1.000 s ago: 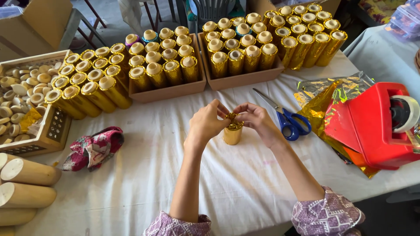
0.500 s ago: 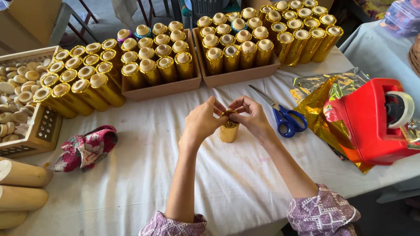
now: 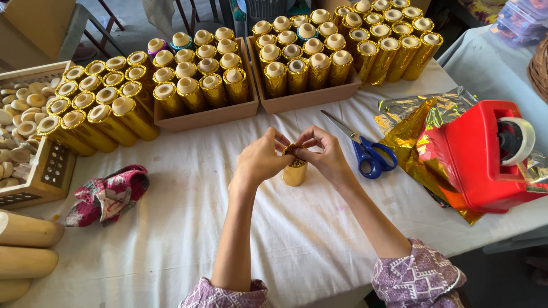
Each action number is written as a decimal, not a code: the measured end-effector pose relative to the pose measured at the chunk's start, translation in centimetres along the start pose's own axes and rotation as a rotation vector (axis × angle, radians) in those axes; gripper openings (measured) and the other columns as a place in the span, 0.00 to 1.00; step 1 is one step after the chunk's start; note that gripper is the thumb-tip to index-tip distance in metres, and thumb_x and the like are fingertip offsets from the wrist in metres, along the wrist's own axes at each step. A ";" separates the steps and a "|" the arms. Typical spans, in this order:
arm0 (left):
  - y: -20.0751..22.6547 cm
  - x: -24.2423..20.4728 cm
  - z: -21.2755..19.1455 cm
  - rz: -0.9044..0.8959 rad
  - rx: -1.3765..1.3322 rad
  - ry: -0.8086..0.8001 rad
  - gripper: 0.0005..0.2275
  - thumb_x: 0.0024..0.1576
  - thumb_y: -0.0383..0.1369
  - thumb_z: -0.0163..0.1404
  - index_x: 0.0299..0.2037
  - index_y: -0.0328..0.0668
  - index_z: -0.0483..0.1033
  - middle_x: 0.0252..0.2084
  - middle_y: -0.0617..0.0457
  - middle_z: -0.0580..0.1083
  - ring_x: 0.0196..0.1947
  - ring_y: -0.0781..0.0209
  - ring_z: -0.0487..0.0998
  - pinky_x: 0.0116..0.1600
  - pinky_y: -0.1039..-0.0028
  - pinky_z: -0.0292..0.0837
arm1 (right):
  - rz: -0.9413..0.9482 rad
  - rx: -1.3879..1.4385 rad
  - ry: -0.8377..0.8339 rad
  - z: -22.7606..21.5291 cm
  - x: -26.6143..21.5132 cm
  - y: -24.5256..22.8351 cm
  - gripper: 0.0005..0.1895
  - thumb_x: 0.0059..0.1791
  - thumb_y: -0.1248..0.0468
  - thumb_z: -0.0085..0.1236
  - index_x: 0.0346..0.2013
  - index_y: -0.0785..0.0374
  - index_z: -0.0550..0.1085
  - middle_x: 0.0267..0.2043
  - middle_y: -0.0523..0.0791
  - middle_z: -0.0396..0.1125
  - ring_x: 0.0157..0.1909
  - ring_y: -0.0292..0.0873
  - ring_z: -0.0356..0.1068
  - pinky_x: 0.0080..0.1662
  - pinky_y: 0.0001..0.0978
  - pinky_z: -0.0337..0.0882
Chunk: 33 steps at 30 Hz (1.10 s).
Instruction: Wrapping cardboard tubes with metallic foil for decorative purposes.
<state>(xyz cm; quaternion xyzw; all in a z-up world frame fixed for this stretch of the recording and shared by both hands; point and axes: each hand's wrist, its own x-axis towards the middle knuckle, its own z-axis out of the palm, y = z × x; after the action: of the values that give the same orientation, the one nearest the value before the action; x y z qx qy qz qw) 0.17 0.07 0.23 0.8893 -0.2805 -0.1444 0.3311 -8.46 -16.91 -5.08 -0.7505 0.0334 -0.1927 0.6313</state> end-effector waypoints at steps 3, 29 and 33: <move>0.7 -0.2 -0.8 -0.025 -0.064 -0.048 0.22 0.43 0.42 0.60 0.48 0.45 0.74 0.45 0.51 0.81 0.38 0.56 0.83 0.41 0.68 0.76 | 0.094 -0.038 0.026 0.3 -0.4 -1.6 0.08 0.45 0.65 0.65 0.36 0.60 0.74 0.37 0.37 0.72 0.43 0.32 0.73 0.43 0.29 0.72; -1.6 1.2 1.0 0.076 -0.097 0.009 0.18 0.45 0.40 0.62 0.45 0.45 0.79 0.43 0.53 0.83 0.38 0.61 0.82 0.37 0.72 0.75 | 0.012 0.089 -0.077 -0.9 -0.3 0.7 0.08 0.47 0.71 0.58 0.40 0.61 0.73 0.41 0.40 0.70 0.47 0.34 0.70 0.51 0.28 0.72; 0.1 0.2 -0.3 0.004 -0.123 -0.017 0.21 0.45 0.42 0.63 0.47 0.47 0.76 0.43 0.54 0.82 0.39 0.60 0.83 0.37 0.72 0.76 | 0.026 0.046 -0.066 -0.6 -0.4 -0.1 0.10 0.48 0.66 0.65 0.40 0.60 0.72 0.41 0.39 0.70 0.48 0.33 0.70 0.50 0.29 0.72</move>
<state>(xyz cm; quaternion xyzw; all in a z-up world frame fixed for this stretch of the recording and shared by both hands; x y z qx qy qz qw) 0.35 0.02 0.50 0.8653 -0.2758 -0.1684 0.3831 -9.04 -17.35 -4.97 -0.7411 0.0178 -0.1602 0.6518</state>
